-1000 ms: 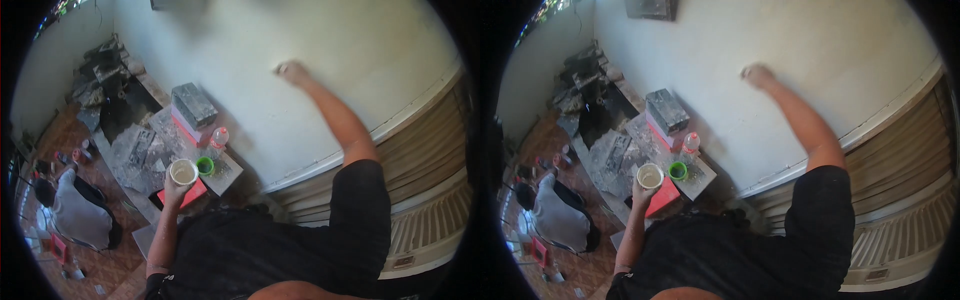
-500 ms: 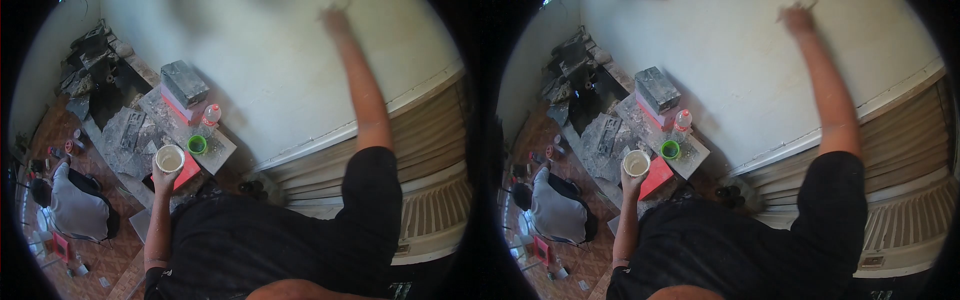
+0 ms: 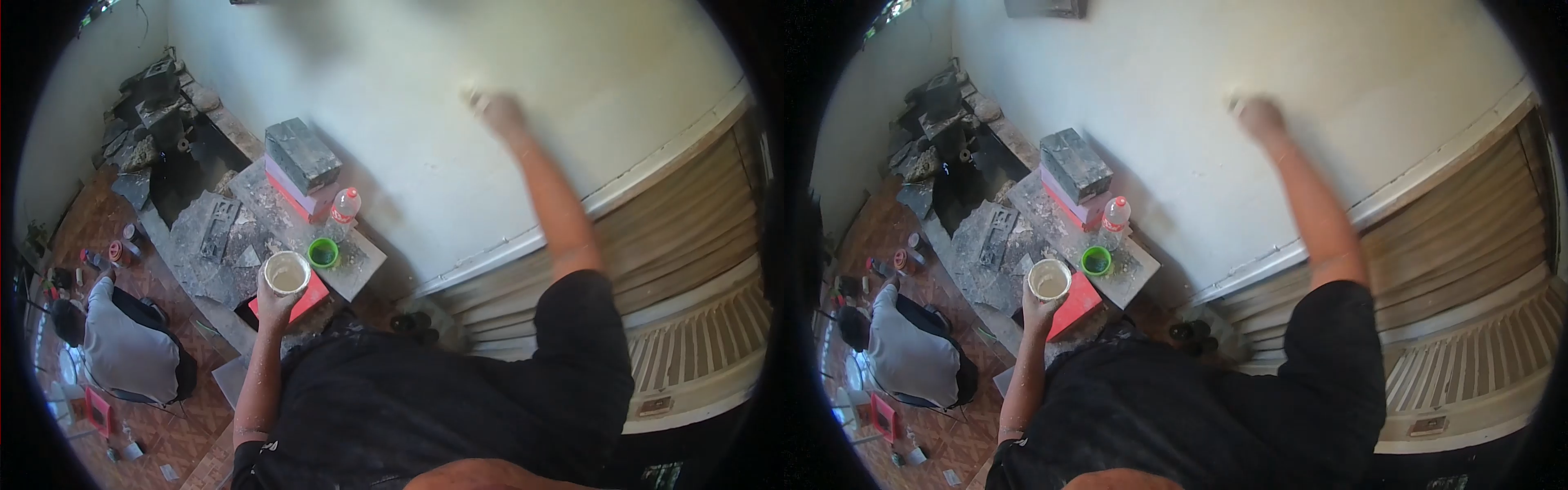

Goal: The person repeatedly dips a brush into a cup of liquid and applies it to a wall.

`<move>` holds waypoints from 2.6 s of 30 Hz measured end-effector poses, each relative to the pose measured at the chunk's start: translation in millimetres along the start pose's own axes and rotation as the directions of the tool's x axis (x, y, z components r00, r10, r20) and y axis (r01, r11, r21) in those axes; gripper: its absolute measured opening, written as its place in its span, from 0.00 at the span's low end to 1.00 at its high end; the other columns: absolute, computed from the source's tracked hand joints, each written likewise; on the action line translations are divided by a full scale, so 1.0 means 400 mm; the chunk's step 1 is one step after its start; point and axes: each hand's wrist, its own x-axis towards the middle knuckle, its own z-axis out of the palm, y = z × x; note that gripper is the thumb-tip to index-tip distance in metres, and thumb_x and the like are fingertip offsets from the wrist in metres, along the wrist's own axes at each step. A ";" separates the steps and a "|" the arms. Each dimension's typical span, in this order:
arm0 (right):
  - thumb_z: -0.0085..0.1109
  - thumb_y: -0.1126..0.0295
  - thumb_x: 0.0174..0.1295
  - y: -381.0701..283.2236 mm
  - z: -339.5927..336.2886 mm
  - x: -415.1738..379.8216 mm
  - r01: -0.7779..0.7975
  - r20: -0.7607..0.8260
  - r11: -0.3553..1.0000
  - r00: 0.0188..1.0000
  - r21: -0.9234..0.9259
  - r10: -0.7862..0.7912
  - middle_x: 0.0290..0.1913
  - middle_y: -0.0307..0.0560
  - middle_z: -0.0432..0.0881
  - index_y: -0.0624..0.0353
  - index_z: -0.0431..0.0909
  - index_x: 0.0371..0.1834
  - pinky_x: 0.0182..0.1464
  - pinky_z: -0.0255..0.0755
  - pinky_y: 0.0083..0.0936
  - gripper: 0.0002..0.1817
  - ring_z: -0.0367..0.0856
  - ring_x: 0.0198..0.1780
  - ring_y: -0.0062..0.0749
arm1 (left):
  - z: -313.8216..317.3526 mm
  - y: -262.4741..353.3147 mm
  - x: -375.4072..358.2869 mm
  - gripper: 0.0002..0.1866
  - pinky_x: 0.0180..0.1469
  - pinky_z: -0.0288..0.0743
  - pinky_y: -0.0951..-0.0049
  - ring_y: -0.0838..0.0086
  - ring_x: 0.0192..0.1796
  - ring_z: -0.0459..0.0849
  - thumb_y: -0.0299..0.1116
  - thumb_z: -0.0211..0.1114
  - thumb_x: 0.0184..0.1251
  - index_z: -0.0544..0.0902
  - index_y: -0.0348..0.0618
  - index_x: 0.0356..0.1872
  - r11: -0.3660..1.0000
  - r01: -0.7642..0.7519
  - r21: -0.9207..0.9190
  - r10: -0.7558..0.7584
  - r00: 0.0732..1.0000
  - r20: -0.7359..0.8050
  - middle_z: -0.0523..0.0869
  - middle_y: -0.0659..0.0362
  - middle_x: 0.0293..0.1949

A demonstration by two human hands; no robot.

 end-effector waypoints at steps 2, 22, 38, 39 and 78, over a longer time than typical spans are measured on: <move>0.50 0.49 0.71 0.115 -0.179 0.137 -0.145 -0.218 0.981 0.969 -0.132 0.114 0.42 0.60 0.82 0.57 0.82 0.44 0.47 0.74 0.43 0.22 0.81 0.43 0.52 | -0.001 -0.020 0.005 0.43 0.66 0.72 0.64 0.65 0.62 0.79 0.35 0.84 0.46 0.70 0.38 0.65 0.997 -0.008 0.080 0.007 1.000 0.022 0.79 0.54 0.59; 0.59 0.60 0.62 -0.087 0.672 -0.474 0.053 0.501 0.997 0.865 -0.053 -0.020 0.39 0.57 0.88 0.50 0.89 0.37 0.48 0.81 0.46 0.11 0.88 0.46 0.49 | 0.003 0.012 -0.003 0.41 0.66 0.72 0.65 0.67 0.63 0.80 0.29 0.81 0.48 0.69 0.38 0.65 0.999 0.035 -0.001 -0.035 0.999 0.035 0.80 0.54 0.59; 0.61 0.62 0.71 -0.338 0.561 -0.802 -0.442 0.373 0.178 0.870 0.879 0.322 0.33 0.41 0.87 0.61 0.86 0.46 0.34 0.77 0.22 0.13 0.84 0.34 0.21 | 0.017 -0.023 -0.021 0.48 0.68 0.71 0.62 0.65 0.65 0.78 0.30 0.85 0.44 0.64 0.39 0.66 0.982 -0.120 0.146 0.098 0.984 0.150 0.78 0.52 0.62; 0.58 0.60 0.73 -0.368 0.453 -0.747 -0.476 0.393 0.165 0.842 0.864 0.370 0.34 0.38 0.87 0.62 0.86 0.47 0.32 0.76 0.18 0.16 0.83 0.33 0.20 | 0.030 -0.023 -0.011 0.48 0.68 0.71 0.62 0.65 0.65 0.78 0.31 0.85 0.44 0.64 0.39 0.66 0.973 -0.166 0.162 0.145 0.980 0.135 0.78 0.52 0.62; 0.68 0.68 0.66 -0.477 0.213 -0.613 -0.154 0.154 -0.013 0.988 0.988 -0.031 0.42 0.46 0.82 0.63 0.75 0.48 0.48 0.78 0.27 0.15 0.83 0.46 0.28 | 0.267 0.113 0.245 0.49 0.63 0.76 0.63 0.69 0.59 0.83 0.40 0.89 0.36 0.74 0.36 0.63 0.995 0.038 -0.088 0.014 0.849 0.528 0.84 0.54 0.57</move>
